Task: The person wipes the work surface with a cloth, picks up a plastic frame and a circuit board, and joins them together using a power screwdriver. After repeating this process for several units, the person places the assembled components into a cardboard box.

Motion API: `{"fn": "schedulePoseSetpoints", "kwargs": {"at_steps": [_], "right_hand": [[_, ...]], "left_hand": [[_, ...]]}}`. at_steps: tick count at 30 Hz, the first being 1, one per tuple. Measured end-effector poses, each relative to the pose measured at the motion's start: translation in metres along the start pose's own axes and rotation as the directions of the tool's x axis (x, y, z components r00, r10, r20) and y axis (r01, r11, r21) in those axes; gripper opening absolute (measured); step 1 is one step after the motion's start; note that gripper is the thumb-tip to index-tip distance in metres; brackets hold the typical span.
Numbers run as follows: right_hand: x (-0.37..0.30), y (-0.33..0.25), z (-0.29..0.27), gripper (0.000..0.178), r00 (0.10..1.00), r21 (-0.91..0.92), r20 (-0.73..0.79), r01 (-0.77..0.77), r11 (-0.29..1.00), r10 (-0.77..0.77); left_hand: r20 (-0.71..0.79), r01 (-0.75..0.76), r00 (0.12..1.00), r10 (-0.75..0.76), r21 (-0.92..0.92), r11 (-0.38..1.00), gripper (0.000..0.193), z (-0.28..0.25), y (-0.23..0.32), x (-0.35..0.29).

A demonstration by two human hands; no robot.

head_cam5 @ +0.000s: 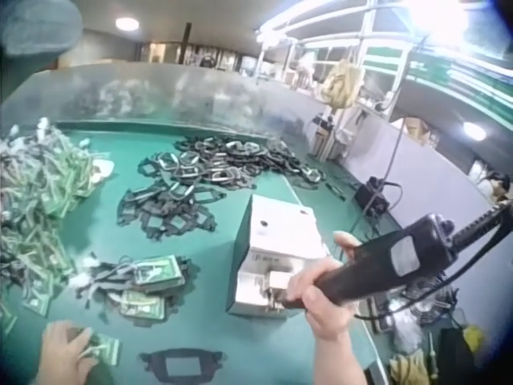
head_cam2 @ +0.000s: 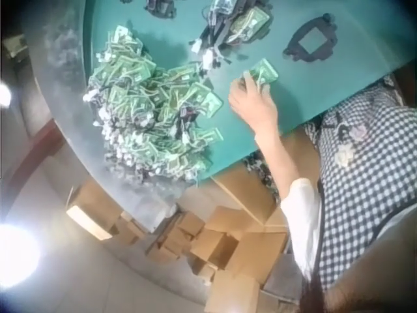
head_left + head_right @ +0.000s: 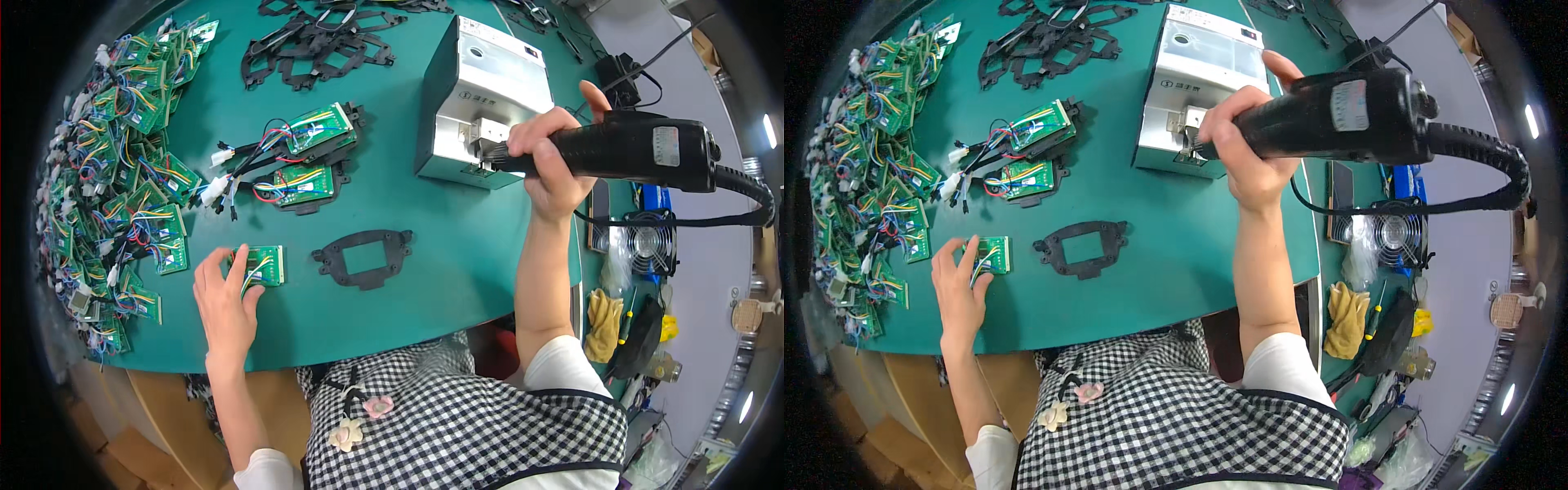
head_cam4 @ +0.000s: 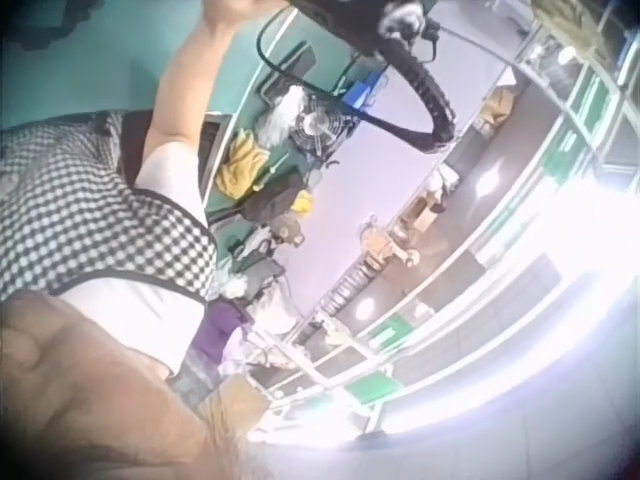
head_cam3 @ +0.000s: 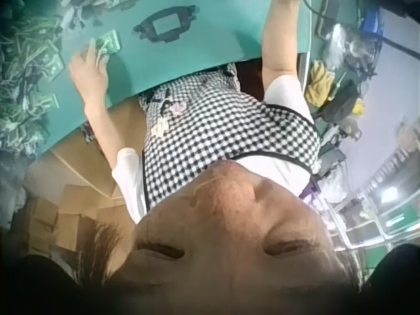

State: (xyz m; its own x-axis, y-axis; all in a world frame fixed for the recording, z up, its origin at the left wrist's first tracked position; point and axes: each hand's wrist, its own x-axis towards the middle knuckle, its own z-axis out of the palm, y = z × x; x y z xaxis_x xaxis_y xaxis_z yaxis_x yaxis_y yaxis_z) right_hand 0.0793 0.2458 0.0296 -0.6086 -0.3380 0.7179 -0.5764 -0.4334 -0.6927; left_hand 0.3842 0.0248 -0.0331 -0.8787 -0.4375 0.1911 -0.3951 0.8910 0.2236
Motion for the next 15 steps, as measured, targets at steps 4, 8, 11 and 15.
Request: {"fn": "schedulePoseSetpoints", "kwargs": {"at_steps": [4,8,11,15], "right_hand": [[0.013,0.006,-0.014,0.077,0.905,-0.103,0.424,0.033,0.994,0.014],[0.019,-0.004,0.008,0.069,0.981,-0.034,0.095,-0.167,0.985,0.169],[-0.014,-0.014,0.014,0.067,0.969,0.189,-0.116,-0.194,0.963,0.218],[-0.047,-0.021,0.043,0.070,0.955,0.291,-0.168,-0.188,0.938,0.244]], "left_hand": [[0.016,-0.150,0.988,0.155,-0.167,0.975,0.061,0.002,-0.017,0.008],[0.017,0.002,1.000,0.001,-0.187,0.982,0.061,-0.004,-0.005,0.015],[-0.113,-0.110,0.990,0.086,-0.236,0.966,0.061,-0.010,0.030,0.020],[0.004,-0.100,0.994,0.109,-0.354,0.930,0.056,0.004,0.088,0.025]]}}
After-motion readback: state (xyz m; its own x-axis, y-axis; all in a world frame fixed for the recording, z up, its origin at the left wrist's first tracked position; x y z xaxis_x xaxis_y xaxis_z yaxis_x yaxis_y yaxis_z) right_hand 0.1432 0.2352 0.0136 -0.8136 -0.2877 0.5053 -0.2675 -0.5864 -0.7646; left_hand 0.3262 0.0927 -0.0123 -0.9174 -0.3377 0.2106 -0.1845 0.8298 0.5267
